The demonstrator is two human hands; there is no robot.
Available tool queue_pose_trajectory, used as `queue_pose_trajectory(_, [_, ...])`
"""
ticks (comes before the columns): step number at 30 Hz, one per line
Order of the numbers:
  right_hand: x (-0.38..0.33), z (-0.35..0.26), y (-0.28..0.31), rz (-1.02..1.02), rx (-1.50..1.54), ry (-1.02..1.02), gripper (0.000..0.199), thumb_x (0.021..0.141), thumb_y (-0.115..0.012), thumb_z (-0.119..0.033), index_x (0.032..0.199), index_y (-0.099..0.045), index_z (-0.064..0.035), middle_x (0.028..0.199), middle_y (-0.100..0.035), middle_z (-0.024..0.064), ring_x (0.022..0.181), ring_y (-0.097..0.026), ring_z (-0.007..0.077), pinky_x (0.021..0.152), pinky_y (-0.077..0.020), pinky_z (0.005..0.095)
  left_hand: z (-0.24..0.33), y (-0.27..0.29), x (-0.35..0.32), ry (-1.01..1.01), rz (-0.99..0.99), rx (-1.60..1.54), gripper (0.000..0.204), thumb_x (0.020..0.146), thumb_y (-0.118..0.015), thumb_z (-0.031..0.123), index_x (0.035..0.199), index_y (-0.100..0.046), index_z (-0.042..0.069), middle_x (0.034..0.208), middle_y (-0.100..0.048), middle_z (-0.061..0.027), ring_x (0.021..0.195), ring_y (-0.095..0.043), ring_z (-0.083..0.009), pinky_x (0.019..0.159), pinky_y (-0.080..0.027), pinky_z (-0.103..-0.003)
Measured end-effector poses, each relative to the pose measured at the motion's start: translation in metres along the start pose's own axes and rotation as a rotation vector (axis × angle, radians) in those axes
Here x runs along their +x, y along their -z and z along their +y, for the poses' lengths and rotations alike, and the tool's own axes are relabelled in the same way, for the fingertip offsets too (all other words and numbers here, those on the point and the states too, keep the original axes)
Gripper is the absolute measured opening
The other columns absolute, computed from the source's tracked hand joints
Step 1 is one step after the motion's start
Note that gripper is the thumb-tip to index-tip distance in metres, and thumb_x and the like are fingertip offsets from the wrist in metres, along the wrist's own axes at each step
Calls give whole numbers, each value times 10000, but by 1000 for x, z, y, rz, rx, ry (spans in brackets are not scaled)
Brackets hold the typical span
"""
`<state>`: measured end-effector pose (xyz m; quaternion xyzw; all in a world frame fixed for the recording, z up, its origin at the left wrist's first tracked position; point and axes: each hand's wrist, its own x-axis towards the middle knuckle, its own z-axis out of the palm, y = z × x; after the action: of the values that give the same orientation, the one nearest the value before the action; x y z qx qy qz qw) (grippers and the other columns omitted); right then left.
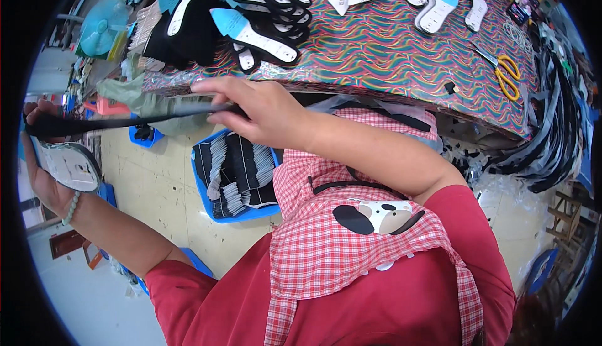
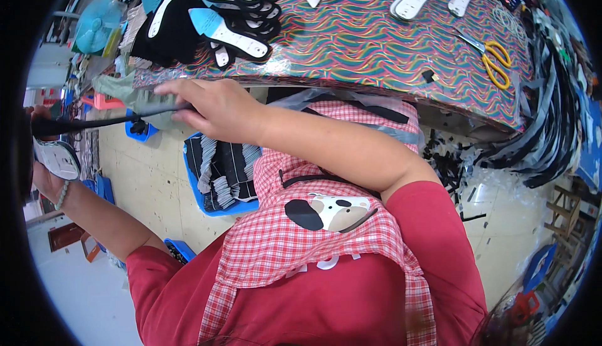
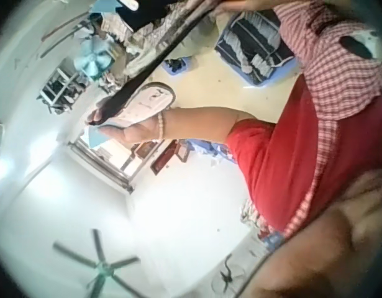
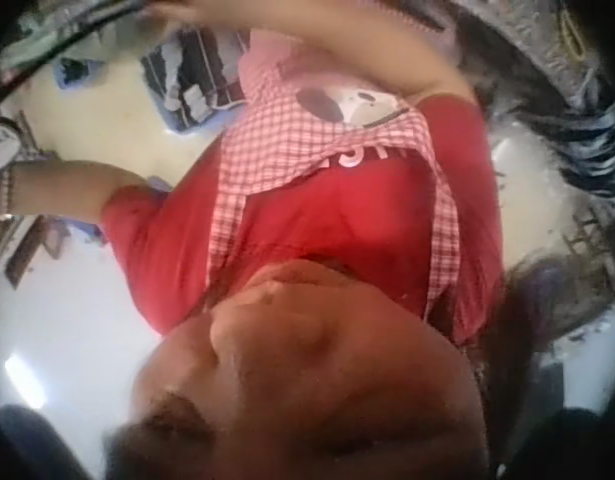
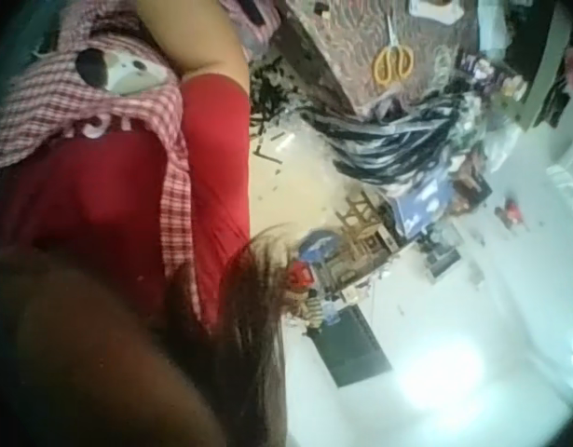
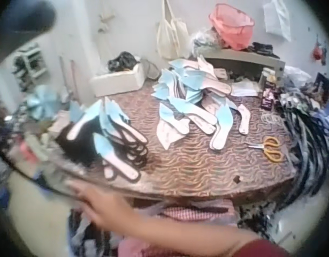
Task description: The person assembles slipper components by hand, attaching black elastic straps to light blue and white slipper soles. They repeatedly pick up a sole, thread the strap through the holes, and trim excess strap material with yellow-handled scissors. The finished slipper pairs are stacked on the table and eventually bundled with a white rubber band.
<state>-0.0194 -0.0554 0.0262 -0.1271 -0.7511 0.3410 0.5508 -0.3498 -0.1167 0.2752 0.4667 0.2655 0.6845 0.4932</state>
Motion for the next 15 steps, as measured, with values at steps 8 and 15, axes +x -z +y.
queue_pose_trajectory(8, [-14, -45, 39, -21, 466, -512, 189, 974, -540, -155, 1008, -649, -3, 800, -672, 51, 632, -606, 79, 570, -491, 217, -39, 31, -10, 127, -18, -58, 414, 974, -486, 120, 1327, -403, -80, 1170, -563, -185, 1210, -490, -320, 1081, -376, -436])
queue_pose_trajectory(15, [-95, -42, 128, 483, 375, -764, 298, 1016, -450, -320, 1001, -557, -42, 871, -693, 109, 796, -678, 188, 748, -541, 306, -51, 87, -2, 99, 28, -101, 397, 985, -447, 119, 1331, -405, -72, 1181, -556, -181, 1209, -478, -339, 1041, -384, -483])
